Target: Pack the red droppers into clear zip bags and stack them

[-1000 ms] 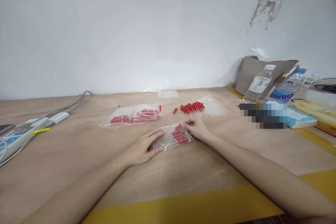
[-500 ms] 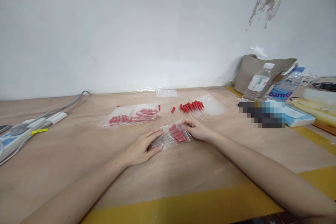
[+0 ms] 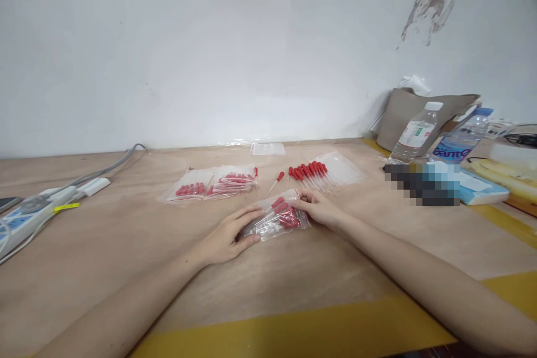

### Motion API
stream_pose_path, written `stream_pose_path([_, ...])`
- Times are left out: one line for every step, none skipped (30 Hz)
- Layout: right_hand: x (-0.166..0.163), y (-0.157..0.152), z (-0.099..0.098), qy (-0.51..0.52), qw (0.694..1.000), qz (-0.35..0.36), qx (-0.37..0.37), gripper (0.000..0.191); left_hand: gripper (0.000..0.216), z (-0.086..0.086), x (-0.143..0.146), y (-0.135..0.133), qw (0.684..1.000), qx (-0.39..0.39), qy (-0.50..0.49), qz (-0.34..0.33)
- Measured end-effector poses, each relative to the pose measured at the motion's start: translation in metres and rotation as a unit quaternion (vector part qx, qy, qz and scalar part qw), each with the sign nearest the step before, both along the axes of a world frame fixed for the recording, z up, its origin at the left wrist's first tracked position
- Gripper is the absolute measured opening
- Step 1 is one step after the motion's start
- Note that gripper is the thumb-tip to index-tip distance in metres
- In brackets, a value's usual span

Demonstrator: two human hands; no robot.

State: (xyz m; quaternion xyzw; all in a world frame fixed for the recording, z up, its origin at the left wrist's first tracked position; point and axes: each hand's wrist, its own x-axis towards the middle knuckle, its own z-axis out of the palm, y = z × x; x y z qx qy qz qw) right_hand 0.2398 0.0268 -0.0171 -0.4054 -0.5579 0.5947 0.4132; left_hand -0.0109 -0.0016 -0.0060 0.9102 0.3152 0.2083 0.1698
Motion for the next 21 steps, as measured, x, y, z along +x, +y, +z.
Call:
stream_pose_path([-0.001, -0.002, 0.001, 0.028, 1.0, 0.009, -0.002, 0.032, 0.045, 0.0, 0.0, 0.0, 1.0, -0.004, -0.007, -0.003])
stream_pose_path([-0.002, -0.004, 0.002, 0.054, 0.998, 0.022, -0.005, 0.031, 0.045, 0.001, 0.0, 0.0, 1.0, -0.008, -0.016, -0.003])
stream_pose_path([-0.003, -0.006, 0.002, 0.075, 0.996, 0.041, -0.006, 0.031, 0.044, 0.001, 0.001, 0.001, 1.0, -0.012, -0.029, 0.002])
stream_pose_path([-0.004, -0.008, 0.002, 0.088, 0.994, 0.063, -0.007, 0.031, 0.043, 0.001, 0.001, 0.002, 0.999, -0.016, -0.046, 0.012])
stream_pose_path([-0.005, -0.01, 0.003, 0.094, 0.992, 0.084, -0.007, 0.03, 0.042, 0.001, 0.002, 0.003, 0.997, -0.021, -0.066, 0.025])
stream_pose_path([-0.007, -0.012, 0.002, 0.094, 0.99, 0.104, -0.007, 0.03, 0.042, 0.002, 0.002, 0.004, 0.995, -0.03, -0.086, 0.038])
stream_pose_path([-0.009, -0.013, 0.001, 0.092, 0.988, 0.121, -0.006, 0.03, 0.044, 0.002, 0.003, 0.005, 0.992, -0.049, -0.106, 0.047])
stream_pose_path([-0.011, -0.015, 0.0, 0.088, 0.987, 0.135, -0.005, 0.029, 0.046, 0.002, 0.004, 0.007, 0.988, -0.081, -0.125, 0.048])
stream_pose_path([-0.013, -0.016, -0.001, 0.086, 0.986, 0.144, -0.001, 0.03, 0.049, 0.002, 0.004, 0.008, 0.982, -0.123, -0.139, 0.041])
stream_pose_path([-0.016, -0.017, -0.002, 0.085, 0.985, 0.151, 0.004, 0.03, 0.052, 0.001, 0.005, 0.009, 0.973, -0.173, -0.151, 0.029])
stream_pose_path([-0.018, -0.018, -0.003, 0.084, 0.984, 0.158, 0.009, 0.03, 0.056, 0.001, 0.006, 0.01, 0.962, -0.221, -0.16, 0.019])
stream_pose_path([-0.02, -0.02, -0.004, 0.083, 0.983, 0.165, 0.014, 0.031, 0.058, 0.001, 0.006, 0.01, 0.949, -0.264, -0.17, 0.009])
stream_pose_path([-0.021, -0.021, -0.005, 0.08, 0.982, 0.171, 0.017, 0.031, 0.059, 0.001, 0.007, 0.01, 0.936, -0.305, -0.177, 0.0])
stream_pose_path([-0.022, -0.021, -0.005, 0.076, 0.981, 0.175, 0.018, 0.031, 0.056, 0.002, 0.007, 0.01, 0.922, -0.342, -0.18, -0.009])
stream_pose_path([-0.022, -0.022, -0.005, 0.071, 0.981, 0.177, 0.017, 0.031, 0.053, 0.003, 0.007, 0.009, 0.909, -0.376, -0.18, -0.018])
stream_pose_path([-0.022, -0.023, -0.004, 0.067, 0.982, 0.177, 0.013, 0.031, 0.048, 0.005, 0.007, 0.009, 0.896, -0.406, -0.178, -0.026])
stream_pose_path([-0.021, -0.023, -0.004, 0.064, 0.983, 0.172, 0.009, 0.032, 0.043, 0.009, 0.005, 0.009, 0.885, -0.432, -0.173, -0.034])
stream_pose_path([-0.02, -0.023, -0.004, 0.062, 0.985, 0.162, 0.006, 0.032, 0.038, 0.013, 0.003, 0.009, 0.877, -0.448, -0.17, -0.038])
stream_pose_path([-0.018, -0.022, -0.003, 0.058, 0.987, 0.149, 0.002, 0.033, 0.035, 0.018, -0.001, 0.009, 0.875, -0.452, -0.168, -0.038])
stream_pose_path([-0.016, -0.021, -0.003, 0.053, 0.989, 0.135, -0.003, 0.034, 0.033, 0.024, -0.006, 0.01, 0.878, -0.446, -0.172, -0.034])
stream_pose_path([-0.013, -0.02, -0.003, 0.049, 0.992, 0.12, -0.006, 0.035, 0.031, 0.03, -0.013, 0.012, 0.885, -0.428, -0.181, -0.022])
